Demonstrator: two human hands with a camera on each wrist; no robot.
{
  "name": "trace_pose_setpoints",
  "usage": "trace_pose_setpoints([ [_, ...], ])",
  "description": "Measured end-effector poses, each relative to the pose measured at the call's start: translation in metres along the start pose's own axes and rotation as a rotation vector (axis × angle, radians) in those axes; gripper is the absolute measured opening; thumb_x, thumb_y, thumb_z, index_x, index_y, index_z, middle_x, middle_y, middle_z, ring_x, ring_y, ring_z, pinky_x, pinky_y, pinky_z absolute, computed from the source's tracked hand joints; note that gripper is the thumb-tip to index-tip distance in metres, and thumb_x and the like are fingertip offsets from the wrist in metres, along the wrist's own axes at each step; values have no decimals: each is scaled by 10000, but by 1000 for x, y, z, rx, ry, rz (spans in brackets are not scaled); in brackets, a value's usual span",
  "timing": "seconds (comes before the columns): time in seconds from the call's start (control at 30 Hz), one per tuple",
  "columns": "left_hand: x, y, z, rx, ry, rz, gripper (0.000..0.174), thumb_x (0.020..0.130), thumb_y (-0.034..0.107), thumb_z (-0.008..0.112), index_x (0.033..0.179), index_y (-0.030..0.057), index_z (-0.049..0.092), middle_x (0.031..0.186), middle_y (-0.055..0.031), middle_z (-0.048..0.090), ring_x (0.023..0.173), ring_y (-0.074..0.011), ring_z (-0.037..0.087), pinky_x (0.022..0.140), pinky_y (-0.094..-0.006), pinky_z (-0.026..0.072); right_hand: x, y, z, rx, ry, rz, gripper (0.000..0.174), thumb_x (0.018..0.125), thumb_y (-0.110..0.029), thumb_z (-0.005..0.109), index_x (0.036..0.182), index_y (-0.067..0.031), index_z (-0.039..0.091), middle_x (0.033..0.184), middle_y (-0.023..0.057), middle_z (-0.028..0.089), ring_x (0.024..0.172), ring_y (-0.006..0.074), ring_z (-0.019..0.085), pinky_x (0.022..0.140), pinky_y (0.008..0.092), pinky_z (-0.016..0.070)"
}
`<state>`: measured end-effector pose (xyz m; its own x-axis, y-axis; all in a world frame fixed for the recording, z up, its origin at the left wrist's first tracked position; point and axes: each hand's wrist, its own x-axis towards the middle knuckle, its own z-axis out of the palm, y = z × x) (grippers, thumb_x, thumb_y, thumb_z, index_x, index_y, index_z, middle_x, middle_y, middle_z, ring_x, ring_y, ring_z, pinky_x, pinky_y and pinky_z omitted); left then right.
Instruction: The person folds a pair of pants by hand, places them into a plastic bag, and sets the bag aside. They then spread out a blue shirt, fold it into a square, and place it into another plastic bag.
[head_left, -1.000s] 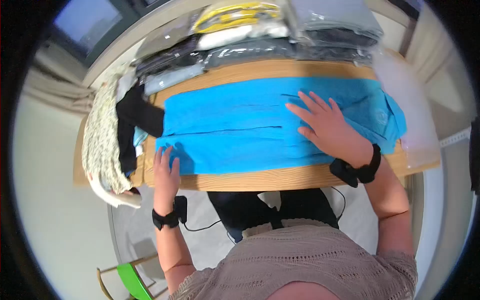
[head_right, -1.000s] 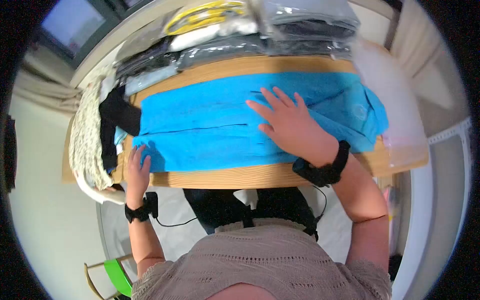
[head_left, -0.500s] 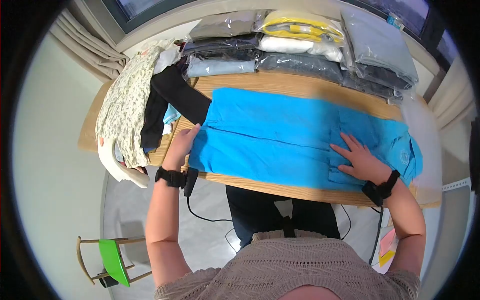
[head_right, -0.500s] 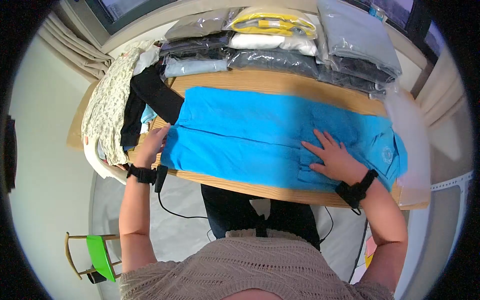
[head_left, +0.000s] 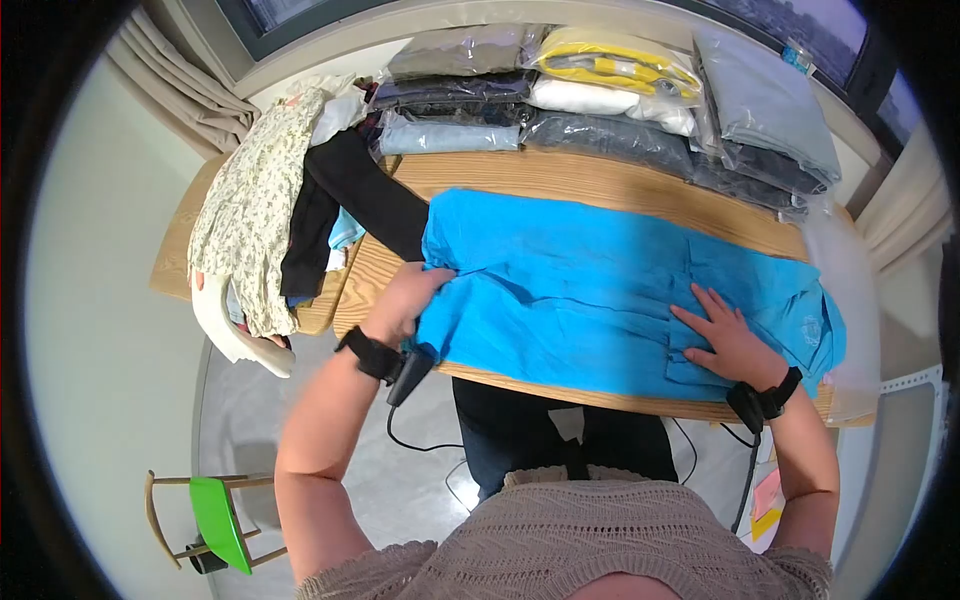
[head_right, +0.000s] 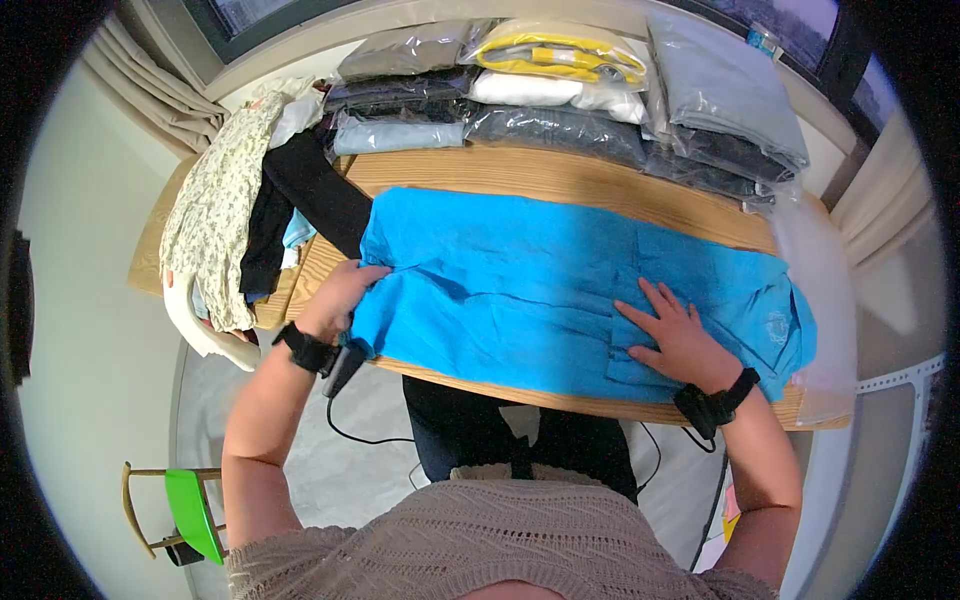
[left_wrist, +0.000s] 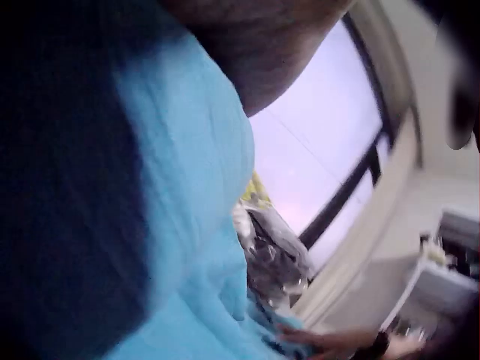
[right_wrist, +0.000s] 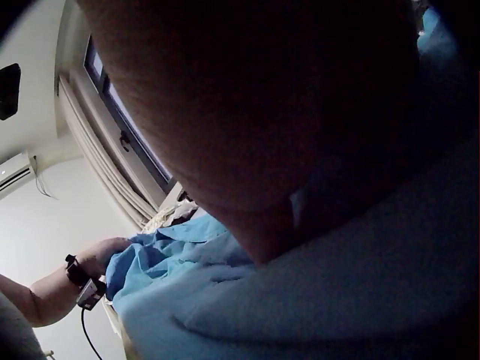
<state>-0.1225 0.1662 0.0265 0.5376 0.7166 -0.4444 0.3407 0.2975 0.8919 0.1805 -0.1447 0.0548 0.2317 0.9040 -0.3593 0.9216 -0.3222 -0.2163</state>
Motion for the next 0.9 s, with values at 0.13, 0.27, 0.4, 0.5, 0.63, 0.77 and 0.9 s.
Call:
trace_pose_setpoints([
  [0.13,-16,6,27,751,140,608,360,874,296,579,861,-63,616,883,-315,596,789,-444,593,679,-437,474,1,0,3,-33,-2,15,621,842,-320,617,1400,-304,345,1510,134,154,1375,394,158,1053,625,188],
  [0.27,24,9,-10,568,419,631,508,896,428,508,910,-71,600,874,-281,612,926,-413,583,772,-443,452,1,0,2,-38,14,2,621,842,-316,618,1400,-307,345,1512,128,145,1377,385,156,1052,626,188],
  [0.4,75,-8,-86,517,484,105,486,849,390,575,828,-95,608,726,-240,637,615,-365,634,597,-405,510,0,-3,0,-15,16,10,621,843,-308,617,1401,-300,345,1512,129,146,1380,382,149,1048,635,181],
  [0.5,73,0,-86,689,396,64,482,788,379,654,804,-101,604,683,-212,637,634,-337,647,565,-374,518,0,2,6,-23,25,-2,621,843,-298,614,1402,-295,343,1512,129,146,1380,385,145,1048,638,174],
  [0.63,83,-1,-94,707,458,103,353,854,272,591,932,-72,586,730,-108,616,570,-225,606,515,-308,485,0,-2,3,-8,13,14,620,844,-288,611,1402,-294,342,1513,128,143,1377,392,148,1048,638,171],
  [0.77,79,-6,-169,641,651,282,290,828,185,562,930,-83,605,932,-262,632,918,-375,621,756,-433,474,0,3,7,-1,29,6,630,838,-288,615,1404,-297,338,1515,127,132,1375,395,147,1045,643,170],
  [0.9,30,-9,-222,998,1017,321,278,817,176,573,984,-47,570,890,-263,618,884,-431,590,781,-474,459,0,3,7,1,21,6,646,829,-282,625,1405,-296,334,1514,129,132,1377,391,142,1042,648,169],
])
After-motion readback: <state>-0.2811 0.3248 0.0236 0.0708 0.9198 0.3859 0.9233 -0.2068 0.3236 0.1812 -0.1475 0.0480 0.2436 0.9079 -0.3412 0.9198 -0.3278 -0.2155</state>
